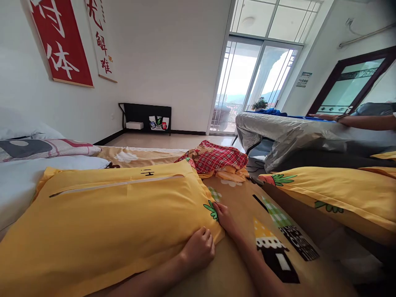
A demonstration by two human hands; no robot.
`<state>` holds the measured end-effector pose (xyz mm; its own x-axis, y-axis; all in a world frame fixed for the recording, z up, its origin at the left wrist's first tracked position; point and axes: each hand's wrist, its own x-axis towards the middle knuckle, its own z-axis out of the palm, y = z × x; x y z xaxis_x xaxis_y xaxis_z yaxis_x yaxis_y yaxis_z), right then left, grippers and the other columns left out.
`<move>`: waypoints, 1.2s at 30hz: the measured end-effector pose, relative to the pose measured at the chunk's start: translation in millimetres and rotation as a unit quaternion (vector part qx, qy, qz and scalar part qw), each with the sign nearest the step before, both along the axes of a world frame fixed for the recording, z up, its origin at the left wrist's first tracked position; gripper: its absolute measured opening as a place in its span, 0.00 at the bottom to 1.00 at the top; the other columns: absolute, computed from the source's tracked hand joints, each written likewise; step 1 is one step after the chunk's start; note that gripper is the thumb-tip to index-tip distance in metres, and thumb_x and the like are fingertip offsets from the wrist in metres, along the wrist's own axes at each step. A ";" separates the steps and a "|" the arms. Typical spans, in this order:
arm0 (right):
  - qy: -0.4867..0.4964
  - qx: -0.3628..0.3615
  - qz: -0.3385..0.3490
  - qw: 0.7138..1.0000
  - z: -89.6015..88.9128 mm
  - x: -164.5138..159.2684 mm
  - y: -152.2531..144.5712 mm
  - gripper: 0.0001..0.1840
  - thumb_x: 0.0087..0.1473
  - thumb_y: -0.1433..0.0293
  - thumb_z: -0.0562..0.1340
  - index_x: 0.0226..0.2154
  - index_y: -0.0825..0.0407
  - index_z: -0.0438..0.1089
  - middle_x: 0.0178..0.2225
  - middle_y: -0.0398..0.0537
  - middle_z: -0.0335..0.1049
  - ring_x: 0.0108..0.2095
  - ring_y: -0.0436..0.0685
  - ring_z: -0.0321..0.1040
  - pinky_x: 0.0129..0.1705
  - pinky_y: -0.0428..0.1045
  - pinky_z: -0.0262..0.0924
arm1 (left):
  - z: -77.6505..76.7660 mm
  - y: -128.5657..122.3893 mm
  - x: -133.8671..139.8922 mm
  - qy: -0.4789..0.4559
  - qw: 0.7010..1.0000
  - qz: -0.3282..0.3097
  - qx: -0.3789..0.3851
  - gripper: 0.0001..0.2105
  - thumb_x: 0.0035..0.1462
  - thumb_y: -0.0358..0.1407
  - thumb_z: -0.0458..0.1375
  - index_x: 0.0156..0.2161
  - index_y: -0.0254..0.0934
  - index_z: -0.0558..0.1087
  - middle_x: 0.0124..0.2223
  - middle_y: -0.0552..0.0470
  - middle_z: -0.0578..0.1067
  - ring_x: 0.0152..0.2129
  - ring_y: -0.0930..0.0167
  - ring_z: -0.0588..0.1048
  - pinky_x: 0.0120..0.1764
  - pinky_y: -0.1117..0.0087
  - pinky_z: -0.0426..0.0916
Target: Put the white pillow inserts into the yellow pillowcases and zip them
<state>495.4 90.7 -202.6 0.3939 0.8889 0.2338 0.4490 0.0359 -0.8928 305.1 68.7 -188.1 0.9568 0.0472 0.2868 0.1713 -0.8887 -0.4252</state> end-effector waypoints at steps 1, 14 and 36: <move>-0.008 0.004 -0.001 1.000 0.3 -1.7 0.3 0.35 0.45 0.38 0.54 0.27 0.54 0.73 0.29 0.52 0.73 0.32 0.59 0.64 0.36 0.51 0.59 | 1.2 -0.6 -2.7 0.009 1.000 0.000 -0.003 0.08 0.57 0.31 0.54 0.31 0.30 0.73 0.28 0.45 0.71 0.27 0.66 0.68 0.29 0.64 0.56; -0.065 -0.008 -0.027 0.997 3.7 -8.5 -3.1 0.32 0.49 0.39 0.50 0.22 0.49 0.68 0.25 0.49 0.71 0.27 0.56 0.62 0.32 0.48 0.54 | 11.3 -3.5 -9.0 0.019 1.000 -0.004 0.020 0.08 0.56 0.30 0.54 0.30 0.29 0.73 0.26 0.44 0.72 0.26 0.66 0.69 0.30 0.64 0.55; 0.309 -0.065 -0.035 0.948 2.6 -51.8 -6.0 0.33 0.46 0.43 0.58 0.44 0.50 0.73 0.41 0.51 0.76 0.45 0.63 0.70 0.41 0.52 0.66 | 12.8 -36.0 -217.2 -0.322 0.864 0.236 -0.307 0.15 0.63 0.35 0.46 0.24 0.40 0.66 0.21 0.55 0.68 0.18 0.74 0.70 0.24 0.75 0.67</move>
<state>443.5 84.6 -200.0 0.4791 0.8609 -0.1714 -0.1640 -0.1040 -0.9810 87.9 32.7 -175.4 0.4396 0.7217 0.5347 0.6018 -0.6786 0.4211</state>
